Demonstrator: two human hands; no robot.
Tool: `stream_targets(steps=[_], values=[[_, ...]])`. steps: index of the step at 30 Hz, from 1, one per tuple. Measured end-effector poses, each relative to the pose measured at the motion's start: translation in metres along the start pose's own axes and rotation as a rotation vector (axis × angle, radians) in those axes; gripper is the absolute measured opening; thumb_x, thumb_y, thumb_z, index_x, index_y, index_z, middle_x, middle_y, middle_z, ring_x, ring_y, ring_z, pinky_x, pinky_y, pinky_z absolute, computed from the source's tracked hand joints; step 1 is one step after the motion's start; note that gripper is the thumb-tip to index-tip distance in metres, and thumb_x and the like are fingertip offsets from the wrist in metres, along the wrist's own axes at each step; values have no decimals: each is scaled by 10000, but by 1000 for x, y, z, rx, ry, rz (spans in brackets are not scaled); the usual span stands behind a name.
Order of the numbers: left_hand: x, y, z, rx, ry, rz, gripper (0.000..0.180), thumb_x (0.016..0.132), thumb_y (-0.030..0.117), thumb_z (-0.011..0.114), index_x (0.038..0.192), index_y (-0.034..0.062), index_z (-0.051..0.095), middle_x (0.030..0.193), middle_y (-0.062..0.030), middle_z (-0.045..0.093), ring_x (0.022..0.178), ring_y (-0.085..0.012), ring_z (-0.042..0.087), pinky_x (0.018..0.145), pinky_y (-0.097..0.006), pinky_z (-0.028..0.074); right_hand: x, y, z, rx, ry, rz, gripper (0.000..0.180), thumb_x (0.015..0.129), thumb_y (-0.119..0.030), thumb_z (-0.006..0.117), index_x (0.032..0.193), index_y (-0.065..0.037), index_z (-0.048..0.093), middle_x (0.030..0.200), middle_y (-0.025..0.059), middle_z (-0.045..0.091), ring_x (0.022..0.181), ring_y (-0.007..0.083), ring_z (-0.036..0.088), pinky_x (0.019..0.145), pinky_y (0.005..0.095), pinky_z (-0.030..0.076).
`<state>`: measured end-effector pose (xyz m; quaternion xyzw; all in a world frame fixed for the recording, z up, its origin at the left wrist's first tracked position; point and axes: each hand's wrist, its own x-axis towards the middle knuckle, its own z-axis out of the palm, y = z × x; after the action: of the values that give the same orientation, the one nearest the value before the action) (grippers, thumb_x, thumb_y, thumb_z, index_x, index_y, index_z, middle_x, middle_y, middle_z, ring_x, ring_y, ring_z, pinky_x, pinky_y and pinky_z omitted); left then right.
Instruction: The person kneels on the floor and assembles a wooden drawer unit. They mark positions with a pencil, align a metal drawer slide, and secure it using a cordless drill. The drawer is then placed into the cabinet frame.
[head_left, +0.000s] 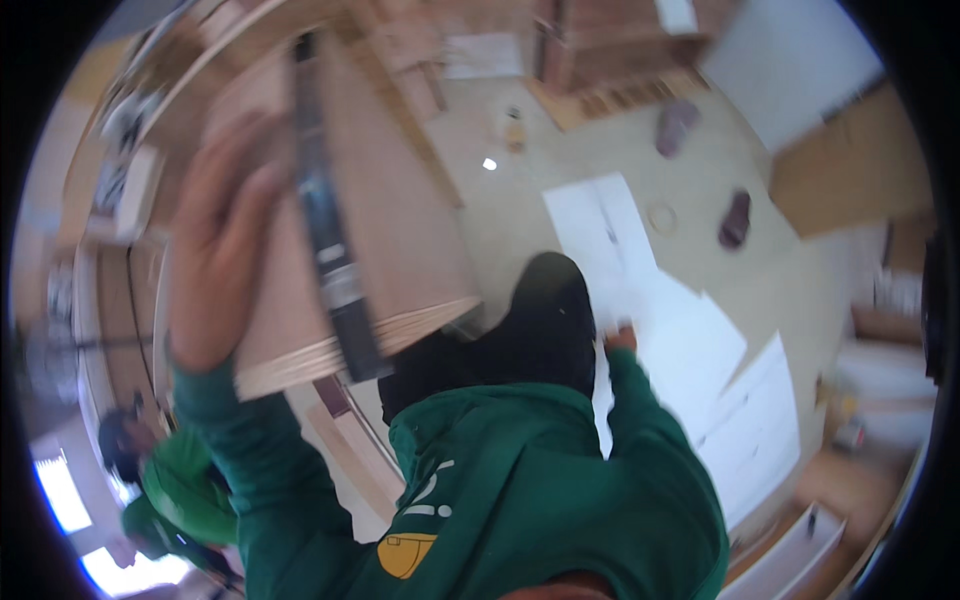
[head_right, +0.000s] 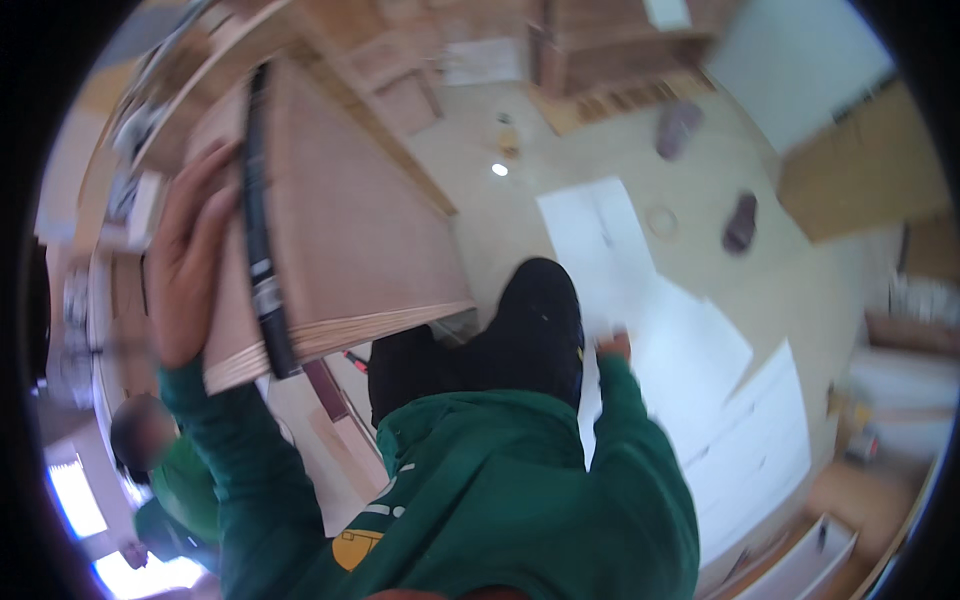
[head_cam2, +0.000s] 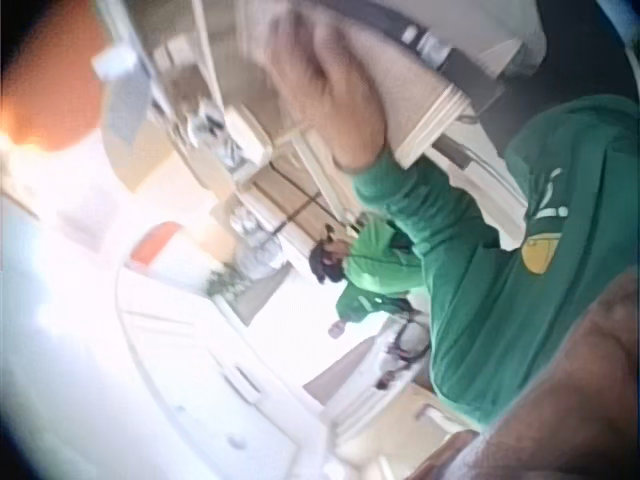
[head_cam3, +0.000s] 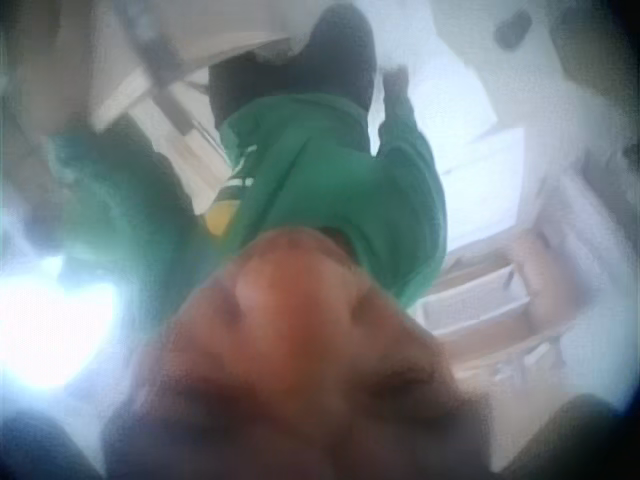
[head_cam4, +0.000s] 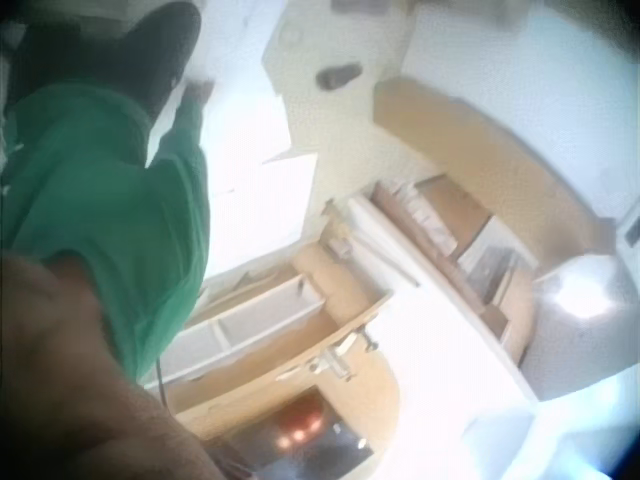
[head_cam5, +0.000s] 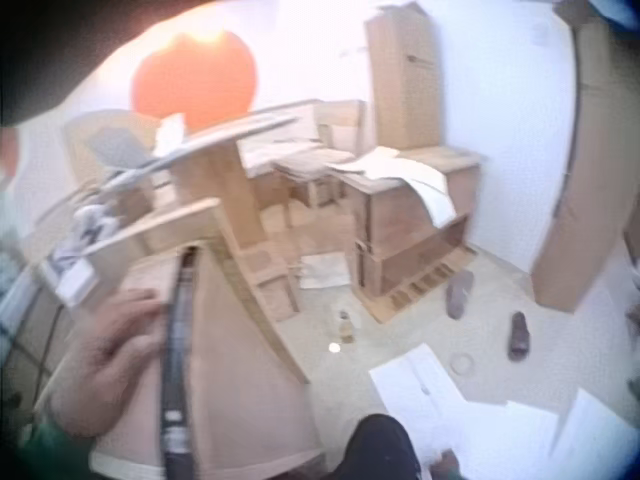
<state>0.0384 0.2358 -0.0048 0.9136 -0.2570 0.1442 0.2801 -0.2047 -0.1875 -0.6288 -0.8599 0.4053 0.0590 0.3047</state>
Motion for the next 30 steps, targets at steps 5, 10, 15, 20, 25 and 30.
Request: stream_targets(steps=[5, 10, 15, 20, 25, 30], values=[[-6, -18, 1, -78, 45, 129, 315, 978, 221, 561, 1208, 18, 634, 1200, -121, 624, 1148, -195, 551, 986, -318, 421, -57, 29, 3, -66, -103, 299, 701, 741, -154, 744, 1337, 49, 434, 1166, 276, 628, 1134, 406, 600, 975, 407, 484], [-82, -45, -27, -556, 288, -264, 300, 881, 212, 665, 1080, -10, 626, 928, -152, 676, 889, -253, 642, 794, -351, 510, -50, 48, -6, 120, -119, 159, 834, 755, -212, 773, 1420, 24, 330, 1202, 271, 595, 1118, 357, 594, 956, 400, 474], [-287, -149, 24, -209, 280, -913, 320, 940, 286, 616, 1019, -12, 701, 838, -34, 693, 754, -88, 581, 713, -285, 485, -37, 19, -29, -247, -225, 5, 626, 853, -211, 707, 1365, 15, 428, 1122, 228, 632, 1042, 310, 612, 905, 399, 491], [-585, -156, 215, 54, -39, -1281, 329, 849, 353, 652, 830, 35, 735, 802, -186, 696, 756, -368, 664, 730, -473, 516, -38, 1, -43, -290, -311, -70, 535, 864, -201, 688, 1303, 24, 481, 1074, 213, 648, 989, 300, 627, 870, 388, 505], [-668, -66, 319, -179, -563, -1696, 317, 799, 346, 628, 903, 75, 754, 977, -171, 710, 924, -366, 675, 854, -443, 527, -53, 15, -57, -326, -343, -69, 449, 876, -190, 669, 1241, 34, 534, 1027, 197, 664, 936, 290, 642, 835, 377, 519], [-692, -46, 332, -374, -490, -1689, 339, 796, 388, 634, 903, 90, 757, 952, -192, 704, 931, -384, 667, 851, -439, 531, -69, 7, -72, -302, -406, -174, 373, 888, -180, 650, 1180, 43, 587, 979, 182, 679, 882, 279, 657, 800, 365, 533]])
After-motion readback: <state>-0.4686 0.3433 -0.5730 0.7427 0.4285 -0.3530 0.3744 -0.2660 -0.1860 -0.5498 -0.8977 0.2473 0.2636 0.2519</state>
